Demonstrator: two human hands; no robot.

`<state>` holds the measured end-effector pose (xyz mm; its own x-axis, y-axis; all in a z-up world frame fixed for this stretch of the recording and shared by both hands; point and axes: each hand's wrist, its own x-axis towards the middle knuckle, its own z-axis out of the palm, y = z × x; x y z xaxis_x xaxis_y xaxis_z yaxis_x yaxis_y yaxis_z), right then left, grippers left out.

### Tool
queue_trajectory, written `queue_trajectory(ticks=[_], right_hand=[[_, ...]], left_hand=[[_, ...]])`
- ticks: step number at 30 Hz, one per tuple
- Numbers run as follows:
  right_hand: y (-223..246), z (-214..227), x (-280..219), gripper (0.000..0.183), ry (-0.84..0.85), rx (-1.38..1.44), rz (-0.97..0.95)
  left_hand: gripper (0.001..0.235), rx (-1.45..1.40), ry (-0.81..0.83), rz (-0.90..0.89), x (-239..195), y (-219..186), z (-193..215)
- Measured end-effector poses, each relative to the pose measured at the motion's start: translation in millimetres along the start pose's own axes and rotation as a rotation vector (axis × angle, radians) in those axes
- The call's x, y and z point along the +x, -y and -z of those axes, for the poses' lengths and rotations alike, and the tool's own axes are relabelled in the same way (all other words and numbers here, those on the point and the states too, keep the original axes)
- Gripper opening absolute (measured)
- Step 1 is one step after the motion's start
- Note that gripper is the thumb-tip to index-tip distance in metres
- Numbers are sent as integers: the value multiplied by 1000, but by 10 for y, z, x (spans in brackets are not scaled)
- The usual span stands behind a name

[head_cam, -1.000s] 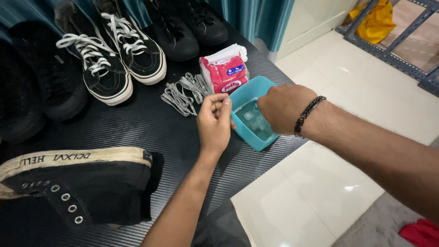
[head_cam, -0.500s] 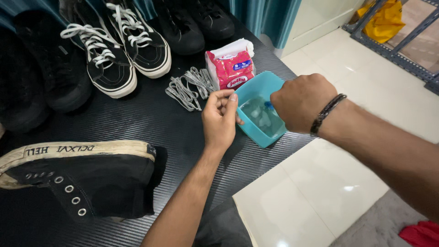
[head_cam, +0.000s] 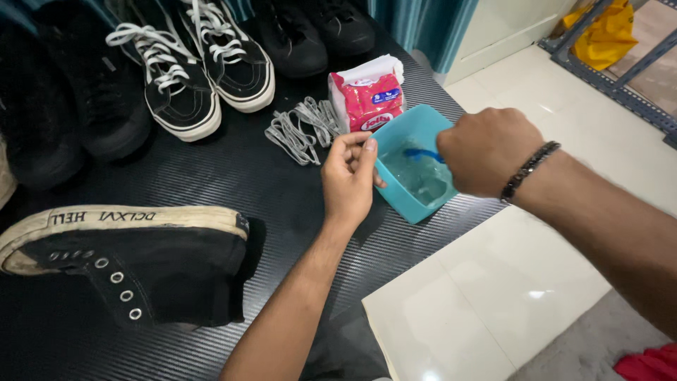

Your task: The person scrubs a black canvas sneaker with a blue toothbrush, repeatedly dipping the brush into a small blue container of water. They clean the upper fabric and the white rubber toe cap of the shoe.

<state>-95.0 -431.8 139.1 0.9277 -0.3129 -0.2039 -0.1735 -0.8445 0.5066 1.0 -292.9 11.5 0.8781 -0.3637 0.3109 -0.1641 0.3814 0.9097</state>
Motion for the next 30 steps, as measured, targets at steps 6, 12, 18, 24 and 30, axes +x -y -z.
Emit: queue_trajectory(ticks=[6, 12, 18, 24, 30], right_hand=[[86, 148, -139, 21, 98, 49, 51], [14, 274, -148, 29, 76, 179, 26], [52, 273, -279, 32, 186, 227, 128], [16, 202, -253, 30, 173, 376, 238], [-21, 219, -234, 25, 203, 447, 252]], left_hand=[[24, -21, 2, 2, 2, -14, -4], [26, -41, 16, 5, 2, 156, 11], [25, -30, 49, 94, -50, -78, -40], [24, -29, 68, 98, -65, -107, -32], [26, -53, 96, 131, -49, -121, -16]])
